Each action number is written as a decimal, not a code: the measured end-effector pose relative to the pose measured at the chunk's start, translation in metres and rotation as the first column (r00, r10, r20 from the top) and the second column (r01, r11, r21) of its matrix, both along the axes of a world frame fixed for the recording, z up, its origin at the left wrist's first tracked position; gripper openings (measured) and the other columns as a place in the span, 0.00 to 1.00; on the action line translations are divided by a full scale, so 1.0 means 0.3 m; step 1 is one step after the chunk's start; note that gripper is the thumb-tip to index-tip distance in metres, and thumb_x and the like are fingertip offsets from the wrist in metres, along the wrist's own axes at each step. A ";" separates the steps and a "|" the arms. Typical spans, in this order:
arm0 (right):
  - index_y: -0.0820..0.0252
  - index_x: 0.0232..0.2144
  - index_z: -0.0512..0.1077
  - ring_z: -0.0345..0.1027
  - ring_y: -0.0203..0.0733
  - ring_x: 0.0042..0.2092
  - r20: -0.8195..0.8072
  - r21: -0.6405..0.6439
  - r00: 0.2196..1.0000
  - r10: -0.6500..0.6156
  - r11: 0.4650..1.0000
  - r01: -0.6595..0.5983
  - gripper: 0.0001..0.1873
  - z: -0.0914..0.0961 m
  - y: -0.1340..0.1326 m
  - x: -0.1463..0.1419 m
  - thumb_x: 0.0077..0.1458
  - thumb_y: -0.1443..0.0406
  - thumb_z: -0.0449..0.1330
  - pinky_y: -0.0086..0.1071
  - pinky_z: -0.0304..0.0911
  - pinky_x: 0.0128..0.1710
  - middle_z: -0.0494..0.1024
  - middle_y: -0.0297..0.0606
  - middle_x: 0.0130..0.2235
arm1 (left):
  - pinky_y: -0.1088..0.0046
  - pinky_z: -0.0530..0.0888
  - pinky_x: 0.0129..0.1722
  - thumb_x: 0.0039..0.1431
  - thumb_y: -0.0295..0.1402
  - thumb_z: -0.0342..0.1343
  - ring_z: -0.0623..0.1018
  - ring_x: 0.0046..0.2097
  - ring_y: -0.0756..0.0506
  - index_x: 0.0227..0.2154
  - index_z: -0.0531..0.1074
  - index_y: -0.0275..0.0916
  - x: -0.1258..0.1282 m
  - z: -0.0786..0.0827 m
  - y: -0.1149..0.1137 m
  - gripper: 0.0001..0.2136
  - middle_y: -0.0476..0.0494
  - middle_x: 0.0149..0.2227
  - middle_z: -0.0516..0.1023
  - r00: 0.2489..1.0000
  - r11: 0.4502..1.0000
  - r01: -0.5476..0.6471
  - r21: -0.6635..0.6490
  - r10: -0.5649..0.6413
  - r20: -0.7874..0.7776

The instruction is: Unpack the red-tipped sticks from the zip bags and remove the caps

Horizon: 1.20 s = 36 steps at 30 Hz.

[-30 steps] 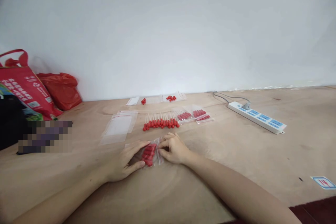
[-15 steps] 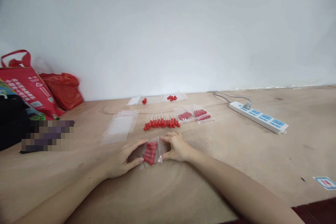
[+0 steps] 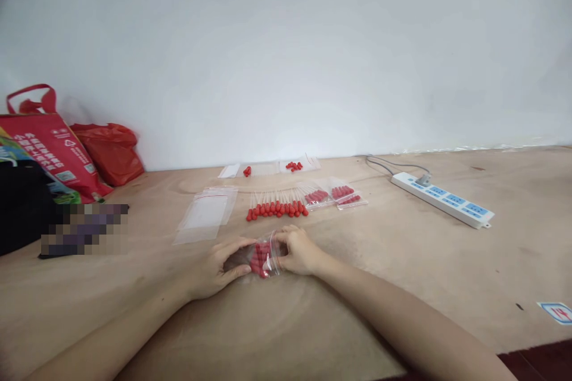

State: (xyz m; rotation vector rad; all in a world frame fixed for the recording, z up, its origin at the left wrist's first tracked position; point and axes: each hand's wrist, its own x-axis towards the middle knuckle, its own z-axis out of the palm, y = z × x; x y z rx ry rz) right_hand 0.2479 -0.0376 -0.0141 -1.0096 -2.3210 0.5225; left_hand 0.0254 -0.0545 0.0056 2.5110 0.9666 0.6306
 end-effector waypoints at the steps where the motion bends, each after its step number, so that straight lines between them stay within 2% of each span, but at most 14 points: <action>1: 0.60 0.31 0.71 0.62 0.38 0.35 0.007 -0.023 1.000 -0.011 1.000 0.011 0.17 0.003 0.000 -0.001 0.40 0.55 0.64 0.30 0.56 0.35 0.71 0.36 0.31 | 0.68 0.69 0.44 0.55 0.35 0.52 0.72 0.45 0.46 0.47 0.63 0.41 0.001 0.000 0.000 0.16 0.43 0.46 0.72 1.000 1.000 -0.002 0.001 0.002 0.003; 3: 0.62 0.27 0.69 0.61 0.36 0.32 -0.025 -0.098 0.999 -0.045 0.994 0.042 0.16 0.008 -0.003 -0.003 0.38 0.57 0.65 0.29 0.56 0.32 0.70 0.34 0.28 | 0.68 0.69 0.44 0.55 0.36 0.52 0.72 0.45 0.46 0.47 0.63 0.40 0.004 -0.002 0.000 0.16 0.43 0.46 0.72 1.000 1.000 0.003 0.006 -0.003 0.010; 5: 0.63 0.28 0.67 0.60 0.33 0.28 -0.115 -0.236 0.991 -0.070 0.971 0.041 0.16 0.007 -0.006 -0.006 0.38 0.59 0.65 0.27 0.56 0.28 0.69 0.32 0.27 | 0.68 0.69 0.44 0.55 0.36 0.52 0.72 0.45 0.46 0.47 0.64 0.40 0.007 -0.005 0.001 0.16 0.43 0.46 0.72 1.000 1.000 0.012 0.015 -0.013 0.019; 7: 0.63 0.31 0.67 0.60 0.31 0.26 -0.239 -0.384 0.969 -0.066 0.923 -0.032 0.16 -0.001 -0.009 -0.010 0.39 0.61 0.64 0.25 0.56 0.25 0.70 0.31 0.27 | 0.68 0.70 0.43 0.55 0.36 0.52 0.72 0.44 0.46 0.46 0.64 0.40 0.009 -0.010 0.004 0.16 0.42 0.45 0.72 0.999 0.999 0.025 0.027 -0.025 0.031; 9: 0.62 0.32 0.67 0.62 0.31 0.27 -0.324 -0.475 0.945 -0.050 0.872 -0.117 0.16 -0.015 -0.008 -0.016 0.40 0.61 0.64 0.25 0.58 0.26 0.71 0.32 0.27 | 0.68 0.70 0.43 0.55 0.36 0.52 0.72 0.44 0.45 0.46 0.64 0.39 0.009 -0.016 0.006 0.16 0.41 0.44 0.72 0.999 0.999 0.028 0.038 -0.030 0.045; 13: 0.62 0.30 0.69 0.65 0.33 0.28 -0.357 -0.556 0.930 -0.085 0.819 -0.138 0.15 -0.038 -0.004 -0.026 0.40 0.58 0.63 0.26 0.60 0.27 0.73 0.33 0.28 | 0.67 0.69 0.44 0.55 0.37 0.52 0.72 0.45 0.45 0.47 0.63 0.40 0.008 -0.024 0.010 0.16 0.41 0.45 0.71 0.998 0.998 0.043 0.043 -0.045 0.048; 17: 0.63 0.27 0.69 0.65 0.33 0.27 -0.447 -0.590 0.886 -0.125 0.785 -0.187 0.16 -0.034 0.000 -0.022 0.38 0.57 0.64 0.27 0.60 0.27 0.73 0.33 0.26 | 0.68 0.69 0.44 0.56 0.36 0.51 0.72 0.45 0.46 0.48 0.62 0.40 0.007 -0.024 0.011 0.16 0.42 0.46 0.71 0.998 0.998 0.045 0.032 -0.046 0.034; 23: 0.63 0.28 0.69 0.63 0.30 0.23 -0.506 -0.592 0.833 -0.223 0.793 -0.147 0.19 0.001 0.023 0.026 0.37 0.56 0.65 0.26 0.59 0.25 0.71 0.30 0.22 | 0.67 0.69 0.45 0.55 0.36 0.51 0.72 0.46 0.46 0.48 0.62 0.40 -0.011 -0.033 0.019 0.17 0.42 0.47 0.70 0.999 0.998 -0.039 0.048 0.039 0.000; 26: 0.63 0.29 0.69 0.65 0.31 0.23 -0.503 -0.616 0.817 -0.281 0.780 -0.111 0.20 0.024 0.046 0.080 0.36 0.55 0.65 0.27 0.61 0.25 0.72 0.31 0.24 | 0.67 0.70 0.44 0.55 0.36 0.51 0.72 0.46 0.45 0.48 0.62 0.41 -0.026 -0.036 0.022 0.17 0.42 0.46 0.71 0.998 0.996 -0.061 0.062 0.062 -0.019; 28: 0.62 0.30 0.70 0.64 0.30 0.23 -0.515 -0.599 0.792 -0.329 0.798 -0.058 0.19 0.042 0.069 0.132 0.36 0.55 0.65 0.28 0.62 0.25 0.73 0.31 0.24 | 0.66 0.70 0.44 0.55 0.36 0.51 0.72 0.46 0.45 0.48 0.62 0.41 -0.033 -0.034 0.023 0.17 0.42 0.46 0.71 0.998 0.996 -0.057 0.069 0.059 -0.023; 31: 0.61 0.30 0.71 0.65 0.29 0.24 -0.618 -0.551 0.666 -0.418 0.834 0.013 0.18 0.069 0.111 0.213 0.37 0.56 0.65 0.27 0.63 0.28 0.74 0.31 0.24 | 0.66 0.70 0.44 0.55 0.35 0.51 0.72 0.46 0.45 0.48 0.63 0.41 -0.036 -0.026 0.022 0.16 0.42 0.46 0.70 0.998 0.997 -0.057 0.060 0.059 -0.031; 34: 0.60 0.30 0.71 0.68 0.31 0.27 -0.741 -0.498 0.508 -0.440 0.867 0.025 0.18 0.092 0.154 0.251 0.36 0.56 0.66 0.29 0.65 0.32 0.75 0.34 0.28 | 0.66 0.69 0.45 0.55 0.35 0.50 0.71 0.46 0.45 0.48 0.62 0.41 -0.035 -0.019 0.021 0.16 0.43 0.47 0.70 0.997 0.997 -0.064 0.036 0.065 -0.043; 36: 0.60 0.31 0.70 0.69 0.33 0.29 -0.779 -0.455 0.472 -0.413 0.890 0.030 0.19 0.101 0.179 0.232 0.37 0.56 0.66 0.31 0.65 0.34 0.76 0.35 0.30 | 0.67 0.68 0.46 0.55 0.35 0.50 0.71 0.47 0.45 0.48 0.62 0.41 -0.034 -0.019 0.021 0.17 0.43 0.47 0.69 0.996 0.998 -0.066 0.017 0.066 -0.055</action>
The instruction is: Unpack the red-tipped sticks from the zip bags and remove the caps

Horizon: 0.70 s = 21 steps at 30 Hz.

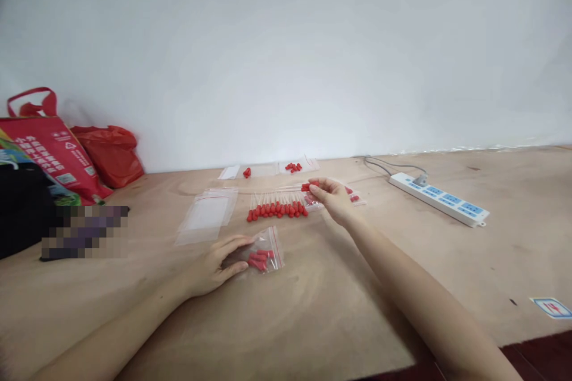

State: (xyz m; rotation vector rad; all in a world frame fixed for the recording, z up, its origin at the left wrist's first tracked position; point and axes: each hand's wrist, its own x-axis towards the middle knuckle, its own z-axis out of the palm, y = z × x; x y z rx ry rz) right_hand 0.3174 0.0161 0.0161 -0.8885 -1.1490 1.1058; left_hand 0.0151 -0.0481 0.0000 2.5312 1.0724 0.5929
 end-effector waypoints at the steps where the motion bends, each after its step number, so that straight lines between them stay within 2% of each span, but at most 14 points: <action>1: 0.60 0.32 0.70 0.69 0.33 0.29 0.027 0.028 1.000 -0.004 1.000 0.003 0.19 0.001 0.012 -0.024 0.38 0.57 0.65 0.32 0.65 0.35 0.76 0.35 0.30 | 0.67 0.68 0.46 0.56 0.36 0.50 0.70 0.47 0.45 0.48 0.62 0.41 0.000 -0.001 0.000 0.17 0.43 0.48 0.69 1.000 1.000 -0.002 -0.008 0.002 -0.004; 3: 0.61 0.34 0.71 0.69 0.34 0.29 0.173 0.101 0.985 -0.019 0.995 0.001 0.17 0.000 0.035 -0.092 0.40 0.59 0.64 0.33 0.66 0.34 0.76 0.36 0.30 | 0.66 0.68 0.47 0.56 0.36 0.49 0.70 0.48 0.45 0.48 0.62 0.42 0.001 -0.002 0.001 0.17 0.43 0.48 0.69 1.000 1.000 -0.006 -0.018 0.006 -0.008; 5: 0.61 0.35 0.71 0.69 0.36 0.30 0.352 0.230 0.934 -0.067 0.973 -0.017 0.14 -0.004 0.058 -0.175 0.43 0.62 0.62 0.33 0.65 0.34 0.76 0.37 0.32 | 0.66 0.67 0.48 0.56 0.36 0.49 0.70 0.49 0.45 0.48 0.62 0.42 -0.002 -0.002 0.001 0.17 0.43 0.49 0.68 1.000 1.000 -0.009 -0.026 0.008 -0.016; 7: 0.61 0.36 0.72 0.69 0.37 0.35 0.503 0.423 0.847 -0.169 0.903 -0.071 0.10 -0.008 0.079 -0.256 0.47 0.66 0.58 0.32 0.64 0.37 0.75 0.40 0.35 | 0.65 0.66 0.49 0.56 0.37 0.50 0.69 0.49 0.44 0.49 0.62 0.42 -0.011 0.000 0.000 0.17 0.43 0.49 0.68 0.999 0.999 -0.010 -0.039 0.009 -0.033; 9: 0.62 0.36 0.72 0.68 0.36 0.38 0.641 0.529 0.717 -0.276 0.835 -0.152 0.10 -0.013 0.096 -0.326 0.50 0.69 0.55 0.30 0.62 0.41 0.73 0.41 0.37 | 0.65 0.66 0.50 0.56 0.37 0.50 0.68 0.50 0.44 0.49 0.62 0.43 -0.026 0.005 0.000 0.17 0.43 0.50 0.67 0.998 0.998 -0.020 -0.053 0.017 -0.054; 12: 0.61 0.37 0.72 0.66 0.34 0.37 0.809 0.519 0.461 -0.364 0.812 -0.268 0.11 -0.027 0.113 -0.404 0.54 0.71 0.51 0.26 0.61 0.38 0.72 0.40 0.38 | 0.64 0.65 0.50 0.56 0.37 0.50 0.67 0.51 0.44 0.49 0.63 0.43 -0.055 0.009 0.002 0.17 0.43 0.51 0.66 0.996 0.997 -0.049 -0.067 0.043 -0.083; 14: 0.61 0.35 0.72 0.65 0.35 0.35 0.851 0.490 0.376 -0.367 0.813 -0.315 0.11 -0.042 0.118 -0.439 0.54 0.71 0.50 0.26 0.60 0.34 0.71 0.40 0.37 | 0.64 0.65 0.51 0.56 0.37 0.49 0.67 0.52 0.44 0.49 0.63 0.43 -0.070 0.009 0.005 0.17 0.43 0.52 0.65 0.994 0.995 -0.061 -0.074 0.054 -0.095; 21: 0.63 0.29 0.72 0.62 0.35 0.33 0.898 0.433 0.284 -0.337 0.792 -0.430 0.07 -0.064 0.108 -0.489 0.52 0.71 0.54 0.27 0.57 0.34 0.69 0.39 0.33 | 0.63 0.64 0.51 0.56 0.38 0.49 0.66 0.52 0.43 0.48 0.64 0.43 -0.071 0.004 0.012 0.17 0.43 0.52 0.65 0.995 0.997 -0.047 -0.067 0.040 -0.094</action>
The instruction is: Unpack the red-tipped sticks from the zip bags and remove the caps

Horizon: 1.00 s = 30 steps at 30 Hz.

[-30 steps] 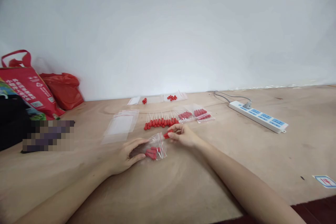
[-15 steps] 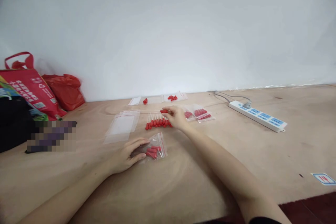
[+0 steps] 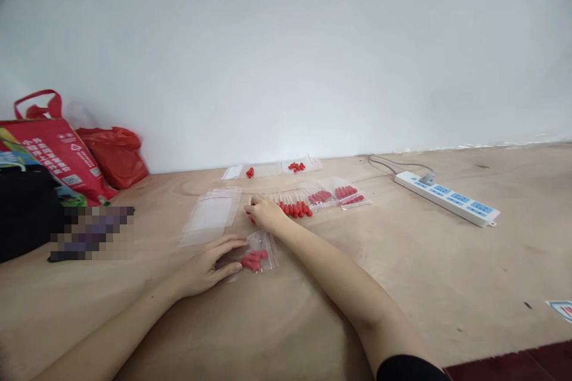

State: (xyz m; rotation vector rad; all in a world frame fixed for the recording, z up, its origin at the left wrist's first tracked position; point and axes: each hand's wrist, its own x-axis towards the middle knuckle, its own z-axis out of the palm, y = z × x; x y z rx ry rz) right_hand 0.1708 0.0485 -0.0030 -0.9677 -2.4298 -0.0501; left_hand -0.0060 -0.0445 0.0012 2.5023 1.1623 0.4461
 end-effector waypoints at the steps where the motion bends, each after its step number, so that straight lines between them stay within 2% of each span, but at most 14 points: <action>1: 0.63 0.28 0.72 0.62 0.36 0.34 0.006 -0.002 1.000 0.004 1.000 -0.004 0.06 0.004 -0.005 0.001 0.52 0.70 0.55 0.27 0.57 0.35 0.69 0.39 0.33 | 0.63 0.65 0.51 0.56 0.38 0.50 0.67 0.52 0.43 0.48 0.64 0.43 0.002 0.001 0.000 0.17 0.42 0.52 0.65 1.000 1.000 -0.003 0.001 0.003 -0.001; 5: 0.64 0.32 0.72 0.62 0.36 0.35 -0.052 -0.010 0.999 -0.009 1.000 0.009 0.09 0.026 -0.037 0.042 0.54 0.64 0.54 0.28 0.57 0.37 0.69 0.40 0.34 | 0.63 0.65 0.51 0.55 0.37 0.50 0.67 0.52 0.43 0.47 0.65 0.43 0.002 0.005 0.000 0.16 0.43 0.52 0.66 1.000 1.000 -0.002 0.004 0.002 0.001; 9: 0.62 0.32 0.72 0.62 0.35 0.34 -0.281 -0.065 0.958 -0.050 0.997 0.033 0.08 0.018 -0.101 0.147 0.54 0.66 0.53 0.28 0.58 0.36 0.69 0.38 0.32 | 0.63 0.66 0.50 0.55 0.37 0.50 0.67 0.52 0.43 0.47 0.65 0.43 -0.001 0.007 -0.003 0.16 0.43 0.51 0.66 1.000 1.000 -0.007 0.016 0.007 0.002; 11: 0.62 0.29 0.72 0.62 0.34 0.33 -0.346 -0.116 0.935 -0.079 0.992 0.041 0.07 0.000 -0.146 0.209 0.52 0.68 0.54 0.28 0.58 0.35 0.68 0.37 0.29 | 0.63 0.65 0.50 0.55 0.36 0.50 0.68 0.52 0.43 0.47 0.65 0.42 0.006 0.008 -0.005 0.16 0.43 0.51 0.66 1.000 1.000 -0.015 0.021 0.015 0.004; 15: 0.62 0.27 0.72 0.61 0.32 0.29 -0.366 -0.269 0.928 -0.065 0.962 -0.038 0.04 -0.035 -0.246 0.292 0.48 0.69 0.57 0.25 0.58 0.28 0.68 0.35 0.28 | 0.64 0.66 0.50 0.55 0.36 0.50 0.68 0.50 0.44 0.46 0.65 0.41 0.038 0.004 -0.012 0.15 0.42 0.50 0.67 0.999 1.000 0.002 0.027 -0.003 0.035; 20: 0.61 0.28 0.74 0.62 0.32 0.30 -0.380 -0.385 0.925 -0.021 0.912 -0.137 0.05 -0.047 -0.308 0.287 0.47 0.70 0.58 0.24 0.58 0.27 0.68 0.34 0.26 | 0.64 0.65 0.51 0.56 0.36 0.49 0.68 0.51 0.44 0.47 0.64 0.42 0.073 -0.014 -0.022 0.16 0.43 0.51 0.66 0.998 0.999 0.011 0.030 -0.013 0.069; 24: 0.61 0.34 0.75 0.61 0.33 0.29 -0.391 -0.422 0.920 0.006 0.888 -0.185 0.10 -0.043 -0.301 0.273 0.49 0.62 0.59 0.25 0.58 0.28 0.68 0.35 0.27 | 0.64 0.65 0.51 0.56 0.36 0.49 0.68 0.51 0.44 0.47 0.64 0.42 0.083 -0.019 -0.026 0.16 0.42 0.51 0.66 0.997 1.000 -0.002 0.026 0.000 0.082; 27: 0.61 0.37 0.74 0.63 0.35 0.33 -0.372 -0.419 0.926 0.063 0.879 -0.228 0.16 -0.037 -0.297 0.274 0.45 0.59 0.62 0.28 0.60 0.33 0.69 0.37 0.31 | 0.65 0.67 0.49 0.56 0.35 0.49 0.69 0.49 0.44 0.46 0.64 0.41 0.096 -0.015 -0.028 0.15 0.43 0.49 0.68 0.993 0.999 -0.009 0.038 0.005 0.120; 30: 0.58 0.39 0.73 0.64 0.38 0.39 -0.365 -0.393 0.921 0.135 0.875 -0.283 0.21 -0.031 -0.301 0.266 0.39 0.60 0.66 0.31 0.60 0.40 0.70 0.38 0.36 | 0.66 0.68 0.47 0.55 0.34 0.49 0.71 0.46 0.45 0.45 0.65 0.40 0.113 -0.017 -0.029 0.14 0.43 0.46 0.70 0.987 0.998 -0.029 0.055 0.020 0.161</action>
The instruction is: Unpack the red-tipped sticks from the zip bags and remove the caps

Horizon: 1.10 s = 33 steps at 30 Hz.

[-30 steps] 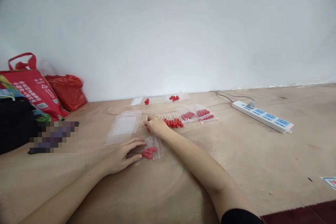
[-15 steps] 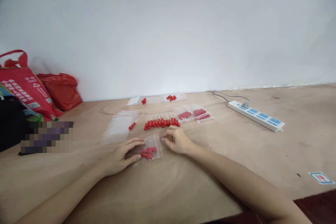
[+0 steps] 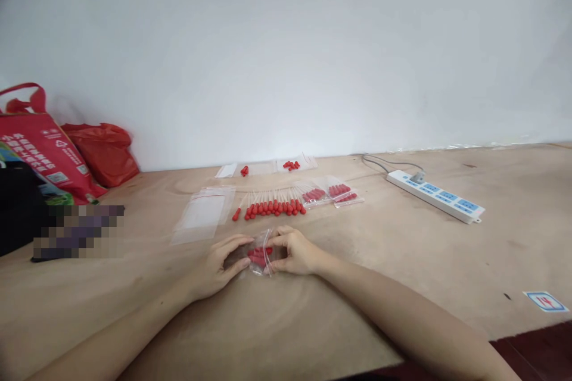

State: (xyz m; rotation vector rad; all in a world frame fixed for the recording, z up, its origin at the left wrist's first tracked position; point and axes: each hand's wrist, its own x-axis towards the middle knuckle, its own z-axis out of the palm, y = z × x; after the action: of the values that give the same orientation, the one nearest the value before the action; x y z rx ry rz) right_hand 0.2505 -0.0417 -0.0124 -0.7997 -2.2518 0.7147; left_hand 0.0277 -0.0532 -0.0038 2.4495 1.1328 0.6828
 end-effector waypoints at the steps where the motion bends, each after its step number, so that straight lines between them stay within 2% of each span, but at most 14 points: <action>1: 0.57 0.39 0.73 0.64 0.38 0.39 0.000 0.007 1.000 0.004 1.000 -0.004 0.21 0.002 -0.003 -0.005 0.39 0.61 0.66 0.31 0.60 0.41 0.71 0.37 0.37 | 0.67 0.69 0.46 0.55 0.33 0.49 0.72 0.46 0.45 0.44 0.65 0.40 0.005 -0.002 0.000 0.14 0.43 0.45 0.71 1.000 1.000 -0.004 0.004 0.004 0.009; 9: 0.60 0.35 0.73 0.64 0.35 0.33 0.023 0.049 0.996 -0.088 0.995 0.087 0.13 0.012 -0.023 -0.031 0.43 0.65 0.61 0.27 0.60 0.34 0.71 0.36 0.32 | 0.66 0.68 0.47 0.55 0.34 0.49 0.71 0.47 0.45 0.45 0.64 0.39 0.007 -0.008 0.004 0.15 0.42 0.47 0.70 1.000 1.000 0.015 0.005 -0.015 0.008; 13: 0.62 0.31 0.73 0.60 0.32 0.26 0.038 0.039 0.978 -0.205 0.978 0.204 0.07 0.011 -0.014 -0.015 0.46 0.67 0.58 0.25 0.57 0.27 0.69 0.34 0.28 | 0.64 0.66 0.50 0.55 0.36 0.50 0.68 0.51 0.43 0.48 0.62 0.40 0.001 -0.007 0.002 0.17 0.42 0.50 0.68 0.999 1.000 0.009 -0.025 -0.010 -0.039; 15: 0.62 0.34 0.72 0.61 0.33 0.28 0.049 0.046 0.983 -0.180 0.983 0.177 0.10 0.009 -0.006 -0.008 0.47 0.65 0.58 0.26 0.58 0.29 0.69 0.36 0.29 | 0.63 0.65 0.51 0.55 0.36 0.49 0.67 0.52 0.43 0.49 0.61 0.41 -0.001 -0.008 0.000 0.18 0.42 0.51 0.67 0.998 1.000 0.008 -0.027 -0.009 -0.060; 18: 0.59 0.38 0.72 0.63 0.38 0.36 0.076 0.103 0.996 -0.055 0.994 0.047 0.17 0.006 0.005 -0.005 0.44 0.60 0.62 0.30 0.58 0.37 0.72 0.38 0.34 | 0.62 0.65 0.51 0.55 0.35 0.49 0.66 0.53 0.43 0.50 0.60 0.42 -0.001 -0.006 -0.002 0.18 0.42 0.52 0.67 0.996 1.000 0.002 -0.025 -0.005 -0.093; 20: 0.58 0.38 0.71 0.63 0.39 0.37 0.086 0.130 0.996 -0.031 0.991 0.020 0.16 0.002 0.008 -0.008 0.45 0.60 0.62 0.31 0.58 0.39 0.72 0.38 0.34 | 0.62 0.64 0.51 0.55 0.35 0.49 0.66 0.53 0.43 0.50 0.60 0.42 0.001 -0.003 -0.003 0.18 0.43 0.52 0.67 0.995 1.000 0.003 -0.023 -0.006 -0.100; 23: 0.58 0.37 0.72 0.63 0.37 0.34 0.086 0.163 0.994 -0.065 0.985 0.050 0.10 -0.005 0.008 -0.014 0.49 0.65 0.58 0.29 0.58 0.36 0.72 0.36 0.30 | 0.63 0.64 0.52 0.55 0.35 0.49 0.66 0.53 0.43 0.50 0.61 0.42 0.003 0.001 -0.004 0.18 0.43 0.52 0.67 0.995 1.000 0.015 -0.027 -0.017 -0.095; 28: 0.59 0.35 0.73 0.63 0.36 0.32 0.114 0.238 0.989 -0.091 0.969 0.062 0.11 0.004 0.011 0.014 0.46 0.68 0.57 0.28 0.59 0.34 0.71 0.37 0.29 | 0.62 0.64 0.52 0.55 0.36 0.50 0.66 0.53 0.42 0.49 0.62 0.41 -0.003 0.000 -0.002 0.18 0.42 0.52 0.67 0.995 0.999 0.012 -0.040 -0.016 -0.096; 33: 0.61 0.32 0.73 0.64 0.36 0.32 0.092 0.174 0.987 -0.133 0.978 0.116 0.08 0.021 0.023 0.082 0.46 0.69 0.57 0.29 0.61 0.34 0.71 0.37 0.29 | 0.61 0.63 0.53 0.56 0.37 0.49 0.64 0.55 0.42 0.52 0.59 0.42 -0.020 -0.002 0.000 0.20 0.42 0.55 0.64 0.992 0.998 -0.010 -0.063 0.002 -0.123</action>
State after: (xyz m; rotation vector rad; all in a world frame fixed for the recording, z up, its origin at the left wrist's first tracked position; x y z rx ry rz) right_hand 0.2750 -0.0348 -0.0061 -0.9031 -2.2938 0.4268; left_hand 0.0216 -0.0531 -0.0044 2.4644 1.1887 0.4949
